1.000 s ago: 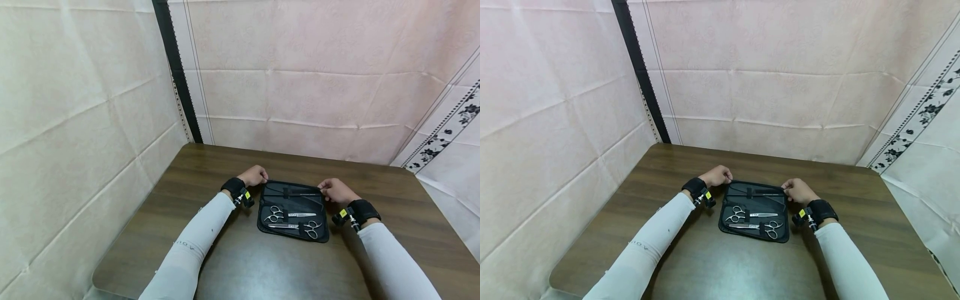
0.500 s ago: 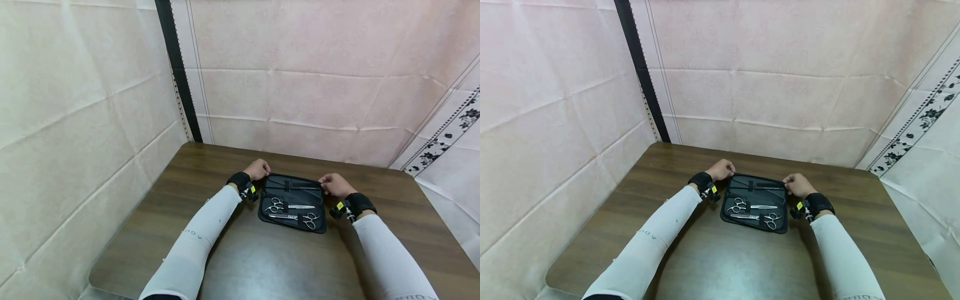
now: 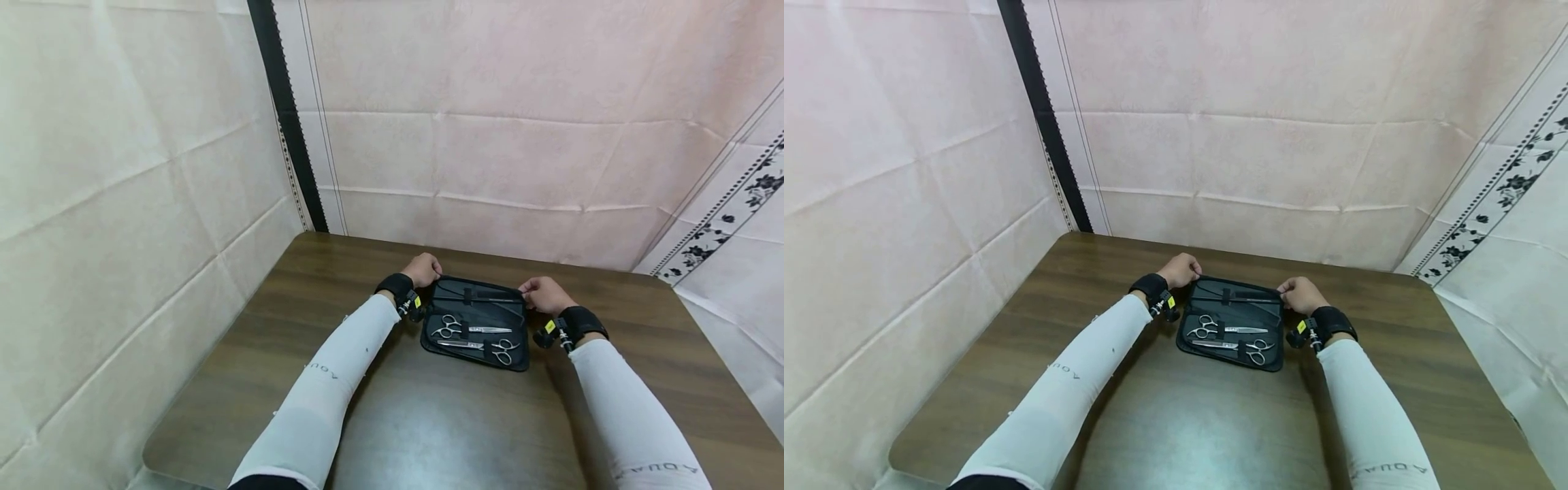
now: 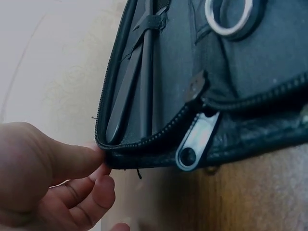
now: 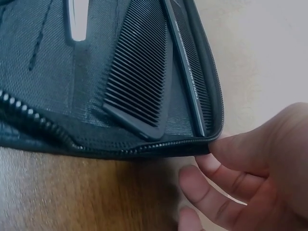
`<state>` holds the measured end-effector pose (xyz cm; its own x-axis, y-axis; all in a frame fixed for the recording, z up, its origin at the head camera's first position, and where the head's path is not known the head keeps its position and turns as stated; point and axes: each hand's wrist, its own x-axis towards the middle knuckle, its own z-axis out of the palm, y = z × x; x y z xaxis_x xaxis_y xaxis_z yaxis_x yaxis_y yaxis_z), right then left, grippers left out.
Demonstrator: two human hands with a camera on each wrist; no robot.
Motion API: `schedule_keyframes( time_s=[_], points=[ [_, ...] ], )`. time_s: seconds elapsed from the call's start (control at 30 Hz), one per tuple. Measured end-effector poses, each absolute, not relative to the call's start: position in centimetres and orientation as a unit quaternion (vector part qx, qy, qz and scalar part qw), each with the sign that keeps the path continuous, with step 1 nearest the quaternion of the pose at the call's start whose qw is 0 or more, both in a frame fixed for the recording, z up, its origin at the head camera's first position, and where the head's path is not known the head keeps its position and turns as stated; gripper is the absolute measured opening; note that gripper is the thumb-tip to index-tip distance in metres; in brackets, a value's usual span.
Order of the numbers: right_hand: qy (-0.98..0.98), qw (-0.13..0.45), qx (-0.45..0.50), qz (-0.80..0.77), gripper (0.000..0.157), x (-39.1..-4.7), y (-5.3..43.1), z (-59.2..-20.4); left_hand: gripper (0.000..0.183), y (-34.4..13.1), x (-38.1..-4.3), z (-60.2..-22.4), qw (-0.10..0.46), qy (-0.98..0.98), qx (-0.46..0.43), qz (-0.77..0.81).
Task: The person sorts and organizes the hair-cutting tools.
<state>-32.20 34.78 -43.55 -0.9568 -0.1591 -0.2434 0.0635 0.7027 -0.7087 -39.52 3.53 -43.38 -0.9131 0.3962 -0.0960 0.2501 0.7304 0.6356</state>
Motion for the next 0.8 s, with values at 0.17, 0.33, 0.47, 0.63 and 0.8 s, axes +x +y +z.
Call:
schedule_keyframes(
  time_s=[0.17,0.33,0.47,0.63,0.8],
  points=[
    [0.913,0.129,-0.03,-0.386,0.021,-32.0,35.0,-43.5,0.01,3.5,-38.9,-43.0,0.102,0.915,0.169,0.351],
    [0.919,0.1,-0.041,-0.379,0.02,-31.2,34.7,-43.1,0.009,2.9,-38.7,-43.3,0.09,0.903,0.183,0.378],
    [0.929,0.066,-0.049,-0.362,0.02,-30.5,34.4,-42.6,0.009,2.4,-38.5,-43.6,0.078,0.895,0.199,0.391],
    [0.936,0.036,-0.063,-0.345,0.02,-29.8,34.3,-42.0,0.009,2.1,-38.0,-43.1,0.076,0.888,0.221,0.396],
    [0.938,0.015,-0.074,-0.338,0.018,-28.8,34.4,-41.4,0.008,1.7,-37.4,-42.3,0.08,0.879,0.246,0.4]
  ],
)
